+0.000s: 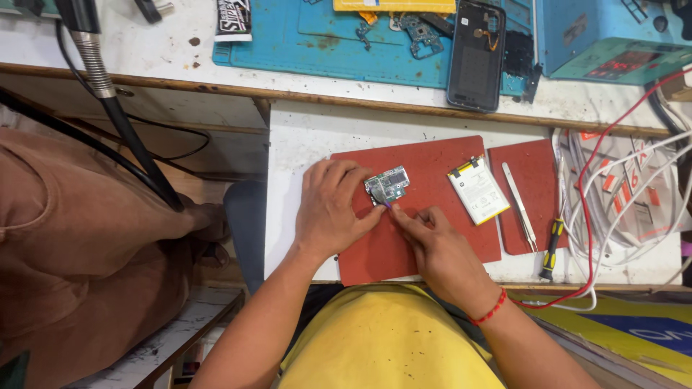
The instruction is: The person disassembles a smartphone, removing the back cover and battery. They then use a toothbrush to clean the exposed motherboard and other internal components on a workbench.
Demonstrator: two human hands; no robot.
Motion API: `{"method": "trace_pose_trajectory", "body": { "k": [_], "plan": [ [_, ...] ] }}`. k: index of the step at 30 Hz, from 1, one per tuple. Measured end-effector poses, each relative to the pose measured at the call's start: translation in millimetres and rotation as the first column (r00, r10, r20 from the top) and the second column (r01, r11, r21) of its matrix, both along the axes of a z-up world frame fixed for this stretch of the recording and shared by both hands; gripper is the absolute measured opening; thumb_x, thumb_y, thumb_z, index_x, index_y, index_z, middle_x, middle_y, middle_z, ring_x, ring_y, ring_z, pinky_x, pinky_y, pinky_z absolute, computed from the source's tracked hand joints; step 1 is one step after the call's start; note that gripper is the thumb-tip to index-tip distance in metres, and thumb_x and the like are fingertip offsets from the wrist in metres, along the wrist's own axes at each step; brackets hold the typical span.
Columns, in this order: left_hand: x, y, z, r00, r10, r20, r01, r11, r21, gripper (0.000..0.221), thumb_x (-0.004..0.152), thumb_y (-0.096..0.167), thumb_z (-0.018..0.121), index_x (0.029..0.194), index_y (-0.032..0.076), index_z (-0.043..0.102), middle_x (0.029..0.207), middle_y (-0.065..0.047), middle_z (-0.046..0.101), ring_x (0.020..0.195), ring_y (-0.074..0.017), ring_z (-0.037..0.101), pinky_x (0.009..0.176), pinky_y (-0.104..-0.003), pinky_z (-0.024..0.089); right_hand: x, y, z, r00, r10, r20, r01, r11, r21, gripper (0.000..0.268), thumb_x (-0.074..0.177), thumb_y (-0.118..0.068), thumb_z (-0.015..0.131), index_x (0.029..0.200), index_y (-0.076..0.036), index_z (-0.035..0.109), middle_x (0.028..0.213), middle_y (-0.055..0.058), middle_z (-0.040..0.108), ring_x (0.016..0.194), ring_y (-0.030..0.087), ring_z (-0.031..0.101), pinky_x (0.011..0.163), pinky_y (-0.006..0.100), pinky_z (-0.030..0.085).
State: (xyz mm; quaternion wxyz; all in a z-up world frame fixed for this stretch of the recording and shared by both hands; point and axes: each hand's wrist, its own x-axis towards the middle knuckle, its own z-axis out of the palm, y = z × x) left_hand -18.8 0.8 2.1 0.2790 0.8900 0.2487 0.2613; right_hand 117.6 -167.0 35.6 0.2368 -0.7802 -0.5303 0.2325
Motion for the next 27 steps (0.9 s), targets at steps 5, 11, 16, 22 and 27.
{"method": "trace_pose_trajectory", "body": {
  "k": [5,11,16,22,27],
  "plan": [
    [-1,1,-2,1.000,-0.017,0.012,0.016,0.999,0.038,0.048,0.072,0.029,0.087,0.112,0.009,0.069,0.117,-0.006,0.061,0.116,-0.0298,0.053,0.109,-0.050,0.039,1,1,-8,0.999,-0.033,-0.029,0.035,0.997,0.066,0.046,0.093,-0.003,0.063,0.136,-0.019,0.066,0.105,0.013,0.064,0.081,0.033,0.066,0.068,0.044,0.052],
    [3,2,-1,1.000,-0.008,-0.011,0.008,0.999,0.033,0.045,0.072,0.030,0.088,0.108,0.010,0.070,0.115,-0.006,0.061,0.115,-0.0298,0.053,0.108,-0.049,0.039,8,2,-6,0.995,-0.043,-0.094,0.040,0.999,-0.035,0.048,0.092,-0.005,0.063,0.137,-0.019,0.065,0.100,0.013,0.062,0.081,0.030,0.066,0.070,0.042,0.052],
    [0,-3,-2,1.000,-0.004,-0.022,0.004,1.000,0.026,0.043,0.074,0.031,0.088,0.108,0.010,0.071,0.115,-0.005,0.061,0.116,-0.0284,0.053,0.106,-0.047,0.040,12,2,-6,0.990,-0.004,-0.138,0.007,1.000,0.024,0.046,0.094,-0.006,0.061,0.138,-0.018,0.064,0.102,0.011,0.063,0.080,0.029,0.064,0.071,0.040,0.052],
    [2,-2,2,0.999,-0.009,-0.034,0.011,0.999,0.033,0.043,0.074,0.030,0.088,0.108,0.010,0.071,0.115,-0.005,0.061,0.115,-0.0277,0.053,0.106,-0.047,0.040,12,4,-5,0.991,-0.021,-0.133,0.023,1.000,0.009,0.046,0.094,-0.008,0.062,0.138,-0.020,0.064,0.102,0.011,0.063,0.080,0.028,0.064,0.071,0.040,0.052],
    [3,-2,1,0.999,-0.014,-0.053,0.015,1.000,0.018,0.045,0.073,0.030,0.088,0.109,0.009,0.071,0.114,-0.005,0.061,0.113,-0.0276,0.053,0.105,-0.047,0.040,12,3,-5,0.992,-0.025,-0.120,0.024,1.000,-0.014,0.047,0.093,-0.009,0.063,0.139,-0.020,0.064,0.101,0.011,0.063,0.079,0.029,0.064,0.070,0.041,0.052]
  ]
}}
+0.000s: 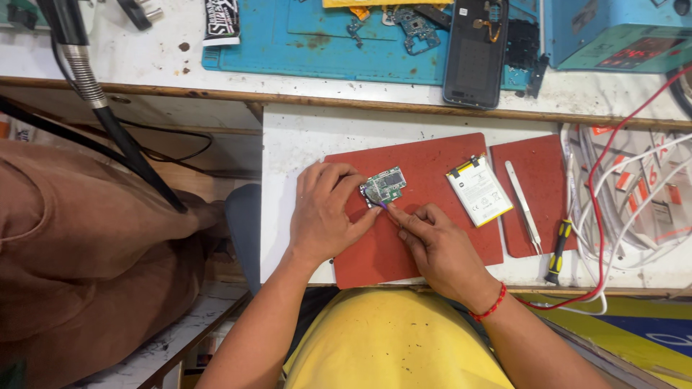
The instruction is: The person disassembles a smartphone, removing the back cover and battery. They then use a toothbrush to clean the exposed motherboard and other internal components on a workbench.
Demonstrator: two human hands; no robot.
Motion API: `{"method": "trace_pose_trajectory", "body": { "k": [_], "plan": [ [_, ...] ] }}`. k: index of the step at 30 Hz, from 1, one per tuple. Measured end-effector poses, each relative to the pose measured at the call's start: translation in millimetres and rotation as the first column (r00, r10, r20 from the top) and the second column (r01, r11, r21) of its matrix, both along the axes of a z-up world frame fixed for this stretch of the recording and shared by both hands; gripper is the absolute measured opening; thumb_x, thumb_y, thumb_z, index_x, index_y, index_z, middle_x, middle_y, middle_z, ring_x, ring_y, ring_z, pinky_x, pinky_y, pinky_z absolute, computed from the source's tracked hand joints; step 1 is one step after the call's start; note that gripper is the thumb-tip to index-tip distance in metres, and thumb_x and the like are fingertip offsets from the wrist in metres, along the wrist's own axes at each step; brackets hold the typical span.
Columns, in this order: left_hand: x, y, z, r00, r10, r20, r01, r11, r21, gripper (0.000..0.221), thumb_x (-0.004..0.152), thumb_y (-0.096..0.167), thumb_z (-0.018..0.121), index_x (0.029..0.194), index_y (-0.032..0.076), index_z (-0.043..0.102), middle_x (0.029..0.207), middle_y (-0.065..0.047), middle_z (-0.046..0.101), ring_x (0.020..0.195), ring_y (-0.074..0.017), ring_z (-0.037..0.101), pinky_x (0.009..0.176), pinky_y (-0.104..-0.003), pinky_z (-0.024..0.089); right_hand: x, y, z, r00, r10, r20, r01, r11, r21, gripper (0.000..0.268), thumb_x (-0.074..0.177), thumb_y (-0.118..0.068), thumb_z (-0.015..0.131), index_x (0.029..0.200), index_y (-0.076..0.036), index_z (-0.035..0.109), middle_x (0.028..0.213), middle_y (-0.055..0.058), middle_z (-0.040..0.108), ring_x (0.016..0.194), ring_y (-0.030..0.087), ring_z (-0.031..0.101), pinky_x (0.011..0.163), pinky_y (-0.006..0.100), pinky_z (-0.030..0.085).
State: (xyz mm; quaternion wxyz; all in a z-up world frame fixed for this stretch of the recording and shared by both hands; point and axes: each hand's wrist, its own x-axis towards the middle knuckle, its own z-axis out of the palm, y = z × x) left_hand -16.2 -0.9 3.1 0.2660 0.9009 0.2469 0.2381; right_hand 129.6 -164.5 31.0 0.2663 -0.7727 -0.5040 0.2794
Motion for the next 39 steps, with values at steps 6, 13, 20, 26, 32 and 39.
{"method": "trace_pose_trajectory", "body": {
  "k": [6,13,20,26,32,39],
  "plan": [
    [0,1,3,1.000,0.010,0.016,-0.010,1.000,-0.002,0.048,0.071,0.030,0.089,0.109,0.008,0.071,0.115,-0.005,0.061,0.114,-0.0287,0.054,0.104,-0.048,0.040,4,0,-4,0.999,-0.009,0.031,0.008,0.999,0.033,0.049,0.091,-0.004,0.062,0.138,-0.018,0.064,0.099,0.013,0.063,0.081,0.030,0.066,0.073,0.042,0.053],
    [2,1,2,0.998,0.058,0.025,-0.056,0.997,-0.046,0.044,0.068,0.029,0.090,0.102,0.008,0.073,0.126,-0.008,0.057,0.119,-0.0299,0.053,0.103,-0.046,0.043,6,-1,-5,0.992,0.019,0.128,-0.018,1.000,-0.011,0.065,0.081,0.007,0.056,0.142,-0.017,0.061,0.108,0.019,0.062,0.082,0.038,0.067,0.071,0.046,0.054],
    [-1,0,2,0.995,0.095,0.020,-0.091,0.985,-0.144,0.052,0.065,0.029,0.093,0.107,0.008,0.070,0.128,-0.009,0.056,0.122,-0.0316,0.051,0.104,-0.046,0.043,12,15,3,0.963,0.120,0.241,-0.089,0.987,-0.134,0.064,0.081,0.005,0.056,0.140,-0.018,0.061,0.112,0.017,0.060,0.081,0.040,0.066,0.068,0.048,0.053],
    [-3,4,2,0.996,0.060,0.063,-0.048,0.982,-0.184,0.064,0.065,0.027,0.095,0.119,0.008,0.066,0.129,-0.011,0.053,0.123,-0.0323,0.051,0.106,-0.046,0.042,4,2,13,0.974,0.153,0.166,-0.146,0.988,-0.053,0.062,0.082,0.005,0.055,0.140,-0.014,0.061,0.109,0.017,0.060,0.083,0.038,0.067,0.071,0.047,0.054],
    [-1,-1,-3,0.996,0.070,0.055,-0.056,0.972,-0.228,0.067,0.064,0.021,0.094,0.123,0.007,0.066,0.131,-0.012,0.053,0.124,-0.0332,0.051,0.107,-0.045,0.043,-5,35,-1,0.980,0.089,0.178,-0.066,0.989,-0.135,0.059,0.088,0.006,0.057,0.144,-0.014,0.059,0.108,0.021,0.059,0.082,0.042,0.063,0.070,0.050,0.051],
    [0,7,-2,0.997,0.044,0.057,-0.035,0.988,-0.149,0.046,0.069,0.028,0.092,0.105,0.007,0.073,0.129,-0.009,0.058,0.122,-0.0330,0.051,0.106,-0.046,0.043,6,1,4,0.995,-0.021,0.093,0.016,0.998,0.059,0.066,0.080,0.013,0.053,0.140,-0.012,0.061,0.103,0.018,0.059,0.088,0.035,0.063,0.080,0.042,0.053]
  ]
}}
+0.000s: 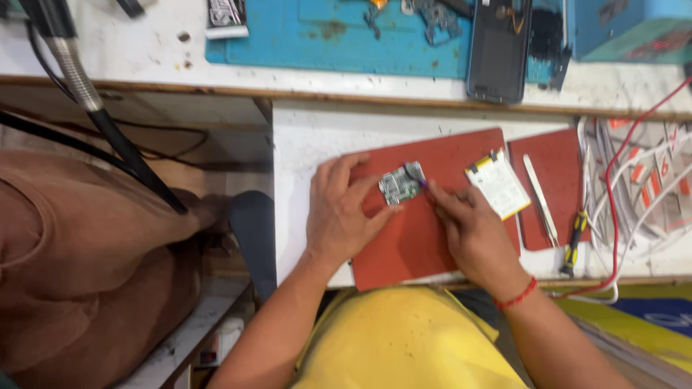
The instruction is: The person disassembles a smartphone, removing the back cover and battery. They then use a toothbrush to clean the exposed motherboard and other internal components on a workbench.
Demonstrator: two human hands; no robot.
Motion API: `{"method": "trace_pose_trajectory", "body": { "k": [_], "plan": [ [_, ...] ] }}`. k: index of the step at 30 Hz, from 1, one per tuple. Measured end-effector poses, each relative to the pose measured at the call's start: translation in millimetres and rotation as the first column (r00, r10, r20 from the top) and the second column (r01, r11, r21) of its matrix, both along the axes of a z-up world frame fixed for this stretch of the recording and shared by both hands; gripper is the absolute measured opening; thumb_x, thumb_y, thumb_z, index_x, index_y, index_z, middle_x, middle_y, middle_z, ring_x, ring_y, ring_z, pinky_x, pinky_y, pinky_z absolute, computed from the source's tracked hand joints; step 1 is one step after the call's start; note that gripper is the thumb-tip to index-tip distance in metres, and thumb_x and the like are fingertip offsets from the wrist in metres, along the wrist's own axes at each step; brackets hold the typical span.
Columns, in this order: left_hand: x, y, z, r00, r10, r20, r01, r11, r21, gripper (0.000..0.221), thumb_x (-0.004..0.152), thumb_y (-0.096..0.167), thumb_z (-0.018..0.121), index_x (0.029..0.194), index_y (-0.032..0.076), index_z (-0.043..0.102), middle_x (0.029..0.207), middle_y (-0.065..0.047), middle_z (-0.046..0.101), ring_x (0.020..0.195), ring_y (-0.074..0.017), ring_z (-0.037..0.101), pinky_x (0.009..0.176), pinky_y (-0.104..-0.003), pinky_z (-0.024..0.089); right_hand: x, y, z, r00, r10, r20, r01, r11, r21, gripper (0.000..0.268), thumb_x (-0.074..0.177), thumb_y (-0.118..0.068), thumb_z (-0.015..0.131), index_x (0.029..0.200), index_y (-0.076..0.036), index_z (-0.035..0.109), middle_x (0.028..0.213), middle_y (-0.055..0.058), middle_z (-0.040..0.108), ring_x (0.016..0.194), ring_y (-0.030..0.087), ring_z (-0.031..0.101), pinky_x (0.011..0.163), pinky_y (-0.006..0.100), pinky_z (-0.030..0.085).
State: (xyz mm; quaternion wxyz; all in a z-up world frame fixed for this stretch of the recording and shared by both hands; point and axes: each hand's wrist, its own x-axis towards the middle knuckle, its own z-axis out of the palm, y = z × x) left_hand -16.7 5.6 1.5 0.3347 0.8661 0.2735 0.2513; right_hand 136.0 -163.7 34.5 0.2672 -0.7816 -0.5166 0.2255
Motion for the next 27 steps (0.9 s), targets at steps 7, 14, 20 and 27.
{"method": "trace_pose_trajectory", "body": {
  "k": [7,14,20,27],
  "plan": [
    [2,-7,2,0.999,0.014,-0.034,-0.012,0.997,0.077,0.044,0.072,0.031,0.089,0.105,0.006,0.073,0.127,-0.010,0.059,0.124,-0.0330,0.050,0.106,-0.048,0.042,9,-7,-4,0.998,-0.055,0.030,0.056,0.997,-0.049,0.063,0.083,0.010,0.055,0.141,-0.015,0.061,0.106,0.019,0.061,0.086,0.036,0.065,0.075,0.043,0.053],
    [5,-6,3,0.999,0.025,-0.041,-0.022,0.997,0.075,0.045,0.072,0.030,0.089,0.106,0.006,0.072,0.125,-0.008,0.059,0.121,-0.0316,0.051,0.106,-0.046,0.043,-2,-7,6,0.999,-0.033,0.036,0.038,0.988,-0.148,0.058,0.086,0.001,0.059,0.139,-0.021,0.063,0.106,0.016,0.063,0.083,0.038,0.066,0.070,0.047,0.052],
    [2,-7,-5,0.999,0.009,-0.036,-0.005,0.994,0.109,0.044,0.077,0.029,0.089,0.111,0.008,0.070,0.126,-0.008,0.058,0.120,-0.0320,0.051,0.104,-0.046,0.044,-6,6,2,0.998,0.034,0.046,-0.031,0.998,-0.059,0.072,0.080,0.010,0.053,0.145,-0.021,0.062,0.109,0.018,0.062,0.089,0.038,0.066,0.076,0.046,0.055],
    [-3,-7,-6,0.999,0.024,-0.030,-0.019,0.990,0.140,0.046,0.076,0.027,0.087,0.114,0.008,0.070,0.127,-0.009,0.058,0.119,-0.0326,0.053,0.102,-0.048,0.045,7,1,0,0.993,0.081,0.085,-0.073,0.993,-0.090,0.061,0.085,0.005,0.057,0.141,-0.019,0.063,0.105,0.020,0.062,0.086,0.037,0.065,0.073,0.046,0.054]
  ]
}}
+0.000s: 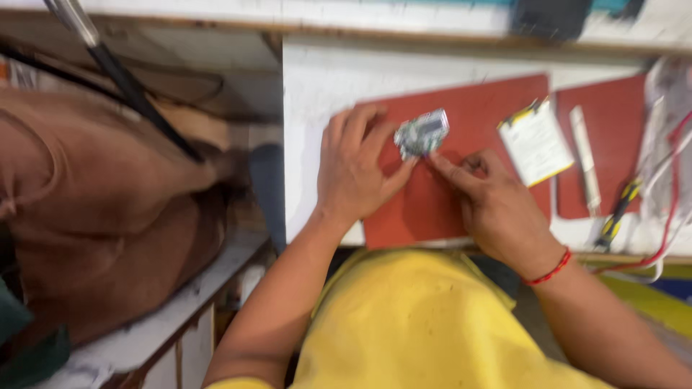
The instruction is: The person disassembles a smartphone, removing the back cover and battery. They then use a toothbrush to clean the exposed motherboard and other internal components on a workbench.
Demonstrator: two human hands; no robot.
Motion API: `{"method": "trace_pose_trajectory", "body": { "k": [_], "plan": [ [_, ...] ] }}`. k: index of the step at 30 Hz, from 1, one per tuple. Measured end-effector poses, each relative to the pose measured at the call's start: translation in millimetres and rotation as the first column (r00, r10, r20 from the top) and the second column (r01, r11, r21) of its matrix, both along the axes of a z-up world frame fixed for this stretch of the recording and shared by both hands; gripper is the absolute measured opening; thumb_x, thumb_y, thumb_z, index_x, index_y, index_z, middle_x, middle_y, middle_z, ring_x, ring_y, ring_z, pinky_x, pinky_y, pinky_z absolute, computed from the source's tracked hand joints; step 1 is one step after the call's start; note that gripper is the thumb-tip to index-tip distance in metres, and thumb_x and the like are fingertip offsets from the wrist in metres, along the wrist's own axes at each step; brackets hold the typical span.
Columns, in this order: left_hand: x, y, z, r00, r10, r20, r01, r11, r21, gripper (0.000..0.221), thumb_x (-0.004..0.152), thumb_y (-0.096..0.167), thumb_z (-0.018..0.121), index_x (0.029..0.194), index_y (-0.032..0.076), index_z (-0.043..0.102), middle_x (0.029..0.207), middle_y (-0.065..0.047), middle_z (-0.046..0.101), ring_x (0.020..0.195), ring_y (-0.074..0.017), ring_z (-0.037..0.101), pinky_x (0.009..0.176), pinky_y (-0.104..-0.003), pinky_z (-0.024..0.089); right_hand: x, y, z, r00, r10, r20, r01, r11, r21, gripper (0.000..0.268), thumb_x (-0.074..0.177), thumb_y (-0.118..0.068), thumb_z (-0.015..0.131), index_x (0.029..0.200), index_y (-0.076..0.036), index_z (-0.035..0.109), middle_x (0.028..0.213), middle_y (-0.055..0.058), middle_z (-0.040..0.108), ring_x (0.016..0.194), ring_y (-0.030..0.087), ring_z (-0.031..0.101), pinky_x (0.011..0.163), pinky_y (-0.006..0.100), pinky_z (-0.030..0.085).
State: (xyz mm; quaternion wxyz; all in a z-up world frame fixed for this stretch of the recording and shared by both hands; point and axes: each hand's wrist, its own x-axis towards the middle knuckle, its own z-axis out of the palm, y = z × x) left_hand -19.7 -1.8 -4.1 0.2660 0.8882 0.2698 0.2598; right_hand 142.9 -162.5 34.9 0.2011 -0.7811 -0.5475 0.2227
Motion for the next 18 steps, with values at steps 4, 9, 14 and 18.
{"method": "trace_pose_trajectory", "body": {
  "k": [4,9,14,18],
  "plan": [
    [9,-1,7,0.999,0.033,0.003,-0.033,0.998,-0.051,0.051,0.073,0.033,0.089,0.112,0.007,0.070,0.123,-0.009,0.059,0.115,-0.0331,0.054,0.097,-0.049,0.045,9,8,-14,0.999,-0.011,0.050,0.001,0.981,0.194,0.064,0.085,0.009,0.051,0.143,-0.017,0.060,0.111,0.017,0.064,0.094,0.038,0.066,0.082,0.046,0.056],
    [9,2,14,0.999,0.016,-0.035,-0.018,0.999,-0.035,0.050,0.067,0.031,0.089,0.105,0.005,0.070,0.119,-0.010,0.059,0.114,-0.0342,0.053,0.098,-0.049,0.043,11,16,-7,0.996,-0.056,0.074,0.058,0.998,-0.022,0.071,0.080,0.004,0.055,0.145,-0.024,0.058,0.113,0.016,0.062,0.076,0.038,0.068,0.067,0.048,0.055],
    [6,-1,10,1.000,0.023,0.002,-0.023,1.000,-0.018,0.045,0.070,0.028,0.088,0.106,0.007,0.071,0.122,-0.007,0.059,0.118,-0.0321,0.053,0.101,-0.047,0.044,0,14,2,0.994,0.007,0.110,0.010,0.989,-0.148,0.070,0.085,-0.002,0.056,0.150,-0.028,0.055,0.111,0.012,0.062,0.071,0.035,0.068,0.061,0.046,0.056],
    [9,0,11,1.000,0.030,-0.005,-0.030,0.999,-0.017,0.044,0.072,0.029,0.088,0.106,0.007,0.071,0.123,-0.008,0.059,0.118,-0.0316,0.052,0.100,-0.046,0.044,0,15,4,0.995,0.033,0.097,-0.031,0.999,-0.022,0.067,0.084,-0.002,0.056,0.147,-0.022,0.055,0.108,0.014,0.061,0.066,0.035,0.067,0.059,0.046,0.055]
  ]
}}
